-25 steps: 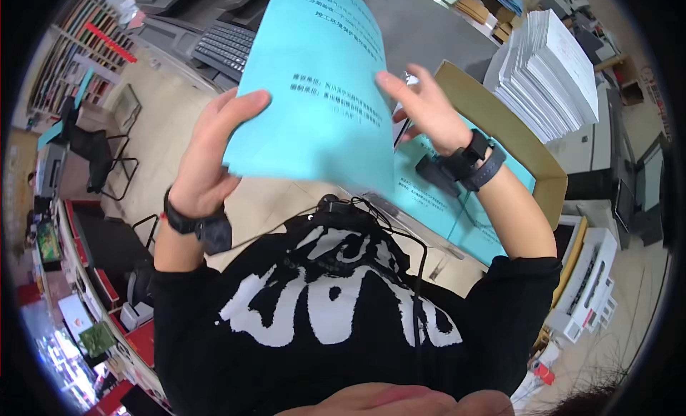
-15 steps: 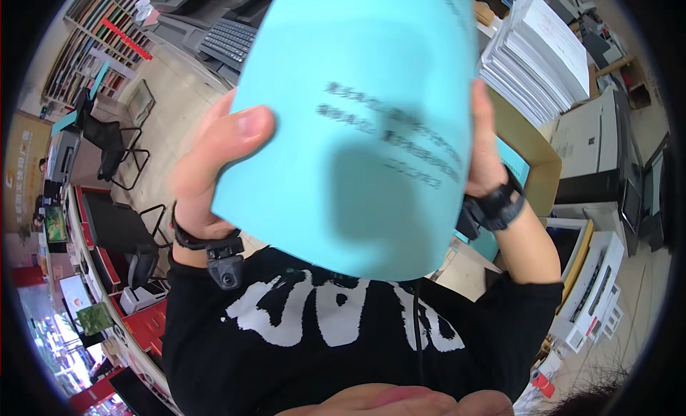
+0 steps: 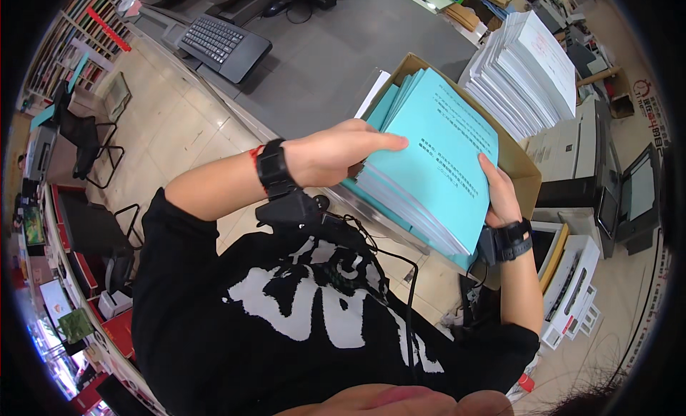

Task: Operating an industrial paper cutter to trim documents and then packing the finished booklets into a cardboard box.

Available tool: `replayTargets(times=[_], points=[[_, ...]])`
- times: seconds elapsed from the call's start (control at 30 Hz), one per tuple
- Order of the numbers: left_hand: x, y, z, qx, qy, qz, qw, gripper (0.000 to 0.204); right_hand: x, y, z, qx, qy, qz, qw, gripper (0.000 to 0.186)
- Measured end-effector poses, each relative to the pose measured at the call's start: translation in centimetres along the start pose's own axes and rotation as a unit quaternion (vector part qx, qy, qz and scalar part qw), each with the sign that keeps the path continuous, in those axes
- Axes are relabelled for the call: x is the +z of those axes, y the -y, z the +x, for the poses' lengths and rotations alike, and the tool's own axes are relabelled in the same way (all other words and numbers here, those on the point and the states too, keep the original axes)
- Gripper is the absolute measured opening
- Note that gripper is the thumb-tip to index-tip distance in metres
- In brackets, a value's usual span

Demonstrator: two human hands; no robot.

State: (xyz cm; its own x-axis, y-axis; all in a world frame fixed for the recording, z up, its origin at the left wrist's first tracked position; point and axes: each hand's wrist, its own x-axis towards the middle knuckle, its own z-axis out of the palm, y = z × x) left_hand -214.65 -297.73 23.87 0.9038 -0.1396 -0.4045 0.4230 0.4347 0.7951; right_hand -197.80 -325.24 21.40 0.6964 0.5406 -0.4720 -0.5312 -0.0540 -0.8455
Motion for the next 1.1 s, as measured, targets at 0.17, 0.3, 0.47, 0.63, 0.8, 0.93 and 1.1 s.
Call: replayTargets(times=[0.17,0.3,0.47,0.63,0.8,0.93,1.1], points=[[-5.3,-3.5,-2.3,0.289,-0.006,0.034,0.957,0.054,-0.9,-2.2,2.9,0.035,-0.040,-0.067,0.996,0.046],[-12.0,3.6,4.9,0.183,-0.106,0.020,0.977,0.068,4.9,-1.7,3.3,0.139,-0.107,-0.204,0.963,0.055],[-9.8,8.1,9.5,0.134,0.003,0.028,0.991,0.083,6.0,-2.0,5.5,0.134,-0.124,-0.139,0.973,0.043],[-10.4,5.0,9.0,0.221,0.069,0.013,0.973,0.080,7.0,-2.6,2.9,0.124,-0.149,-0.038,0.980,0.049],[-11.1,1.8,8.1,0.168,0.024,0.230,0.958,0.072,7.6,-3.6,4.6,0.100,-0.212,-0.075,0.969,0.030],[-14.2,-1.0,7.0,0.171,-0.010,0.261,0.950,0.067,11.8,-2.1,6.3,0.083,-0.125,-0.051,0.987,0.033],[-18.2,-5.1,6.0,0.137,-0.014,0.237,0.962,0.066,15.0,-3.1,10.9,0.109,-0.151,-0.093,0.978,0.031]])
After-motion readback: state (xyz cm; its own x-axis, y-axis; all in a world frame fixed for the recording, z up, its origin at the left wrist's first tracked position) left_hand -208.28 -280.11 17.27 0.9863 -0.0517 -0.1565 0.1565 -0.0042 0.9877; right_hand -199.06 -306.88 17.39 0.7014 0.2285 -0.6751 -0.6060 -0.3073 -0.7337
